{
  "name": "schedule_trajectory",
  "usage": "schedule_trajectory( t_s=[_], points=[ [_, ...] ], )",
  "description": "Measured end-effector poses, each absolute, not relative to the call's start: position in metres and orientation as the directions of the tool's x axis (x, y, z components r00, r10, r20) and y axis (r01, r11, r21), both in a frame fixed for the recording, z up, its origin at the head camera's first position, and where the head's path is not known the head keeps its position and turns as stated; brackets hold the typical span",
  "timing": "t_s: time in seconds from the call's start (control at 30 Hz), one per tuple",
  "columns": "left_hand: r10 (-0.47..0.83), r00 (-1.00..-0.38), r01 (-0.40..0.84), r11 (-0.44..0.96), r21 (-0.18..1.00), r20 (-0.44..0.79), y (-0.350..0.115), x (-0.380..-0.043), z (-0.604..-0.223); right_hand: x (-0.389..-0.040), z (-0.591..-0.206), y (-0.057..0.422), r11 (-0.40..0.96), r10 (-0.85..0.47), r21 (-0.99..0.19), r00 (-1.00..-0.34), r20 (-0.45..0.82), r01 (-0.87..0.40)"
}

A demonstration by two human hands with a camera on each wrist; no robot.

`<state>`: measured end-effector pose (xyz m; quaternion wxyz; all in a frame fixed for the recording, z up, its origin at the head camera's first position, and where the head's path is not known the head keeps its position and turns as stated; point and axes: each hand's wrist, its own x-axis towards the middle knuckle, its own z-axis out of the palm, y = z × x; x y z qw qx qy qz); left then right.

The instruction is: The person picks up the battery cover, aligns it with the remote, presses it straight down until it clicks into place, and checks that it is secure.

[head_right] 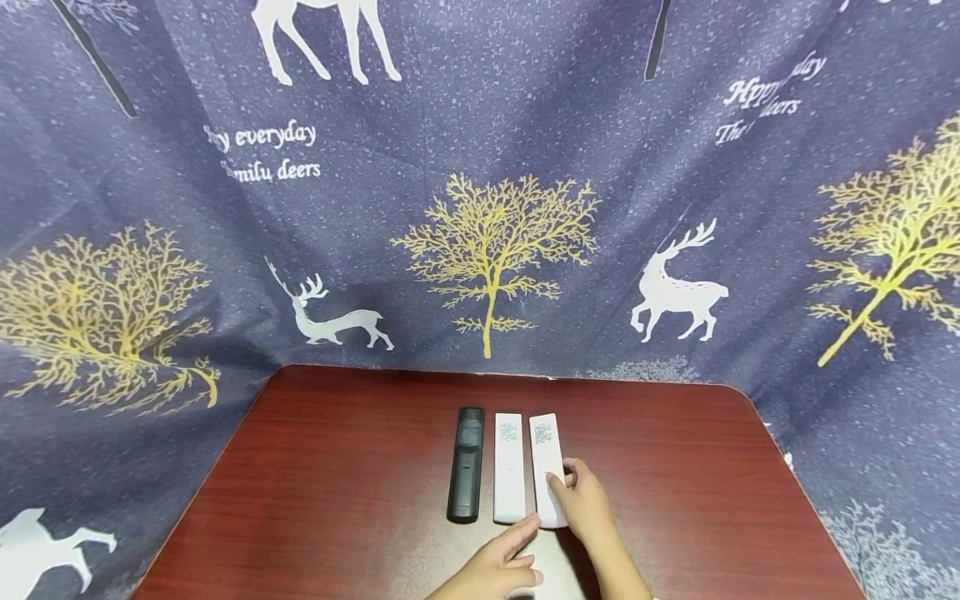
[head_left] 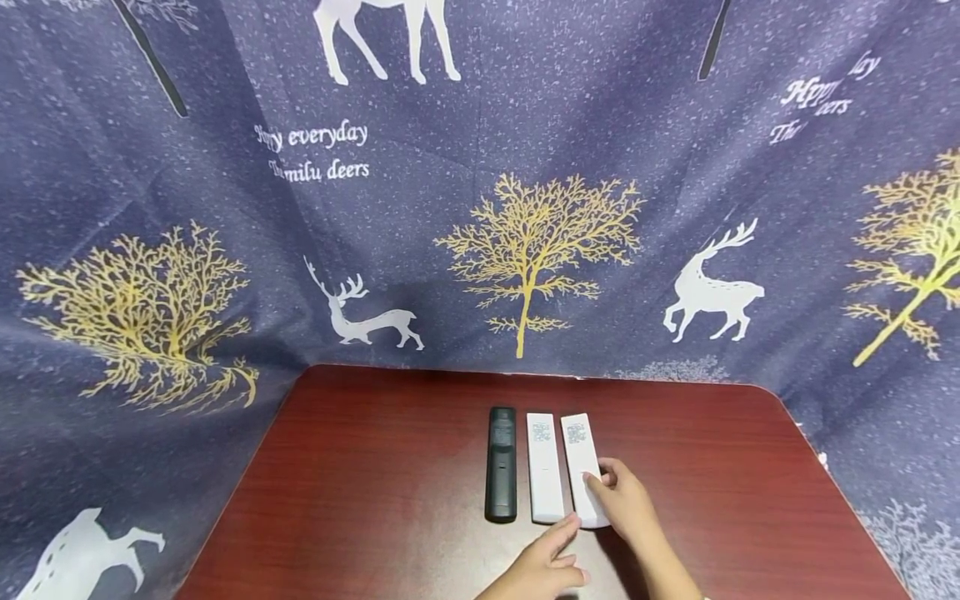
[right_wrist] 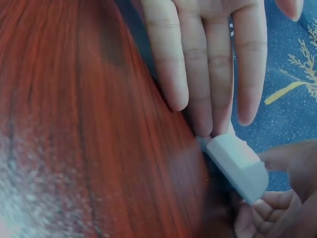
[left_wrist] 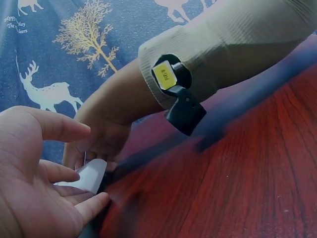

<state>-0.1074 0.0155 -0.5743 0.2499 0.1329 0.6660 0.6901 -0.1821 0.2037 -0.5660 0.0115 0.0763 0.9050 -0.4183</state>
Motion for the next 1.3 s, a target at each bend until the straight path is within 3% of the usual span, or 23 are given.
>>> schedule_trajectory(
  t_s=[0.67, 1.3],
  points=[
    [0.551, -0.827, -0.154, -0.021, 0.988, -0.117, 0.016, -0.109, -0.590, -0.180, -0.565, 0.207, 0.712, 0.121, -0.688, -0.990, -0.075, 0.139],
    [0.556, -0.826, -0.119, -0.014, 0.993, -0.091, 0.016, -0.108, -0.589, -0.178, -0.570, 0.211, 0.674, 0.142, -0.720, -0.986, -0.092, 0.164]
  ],
)
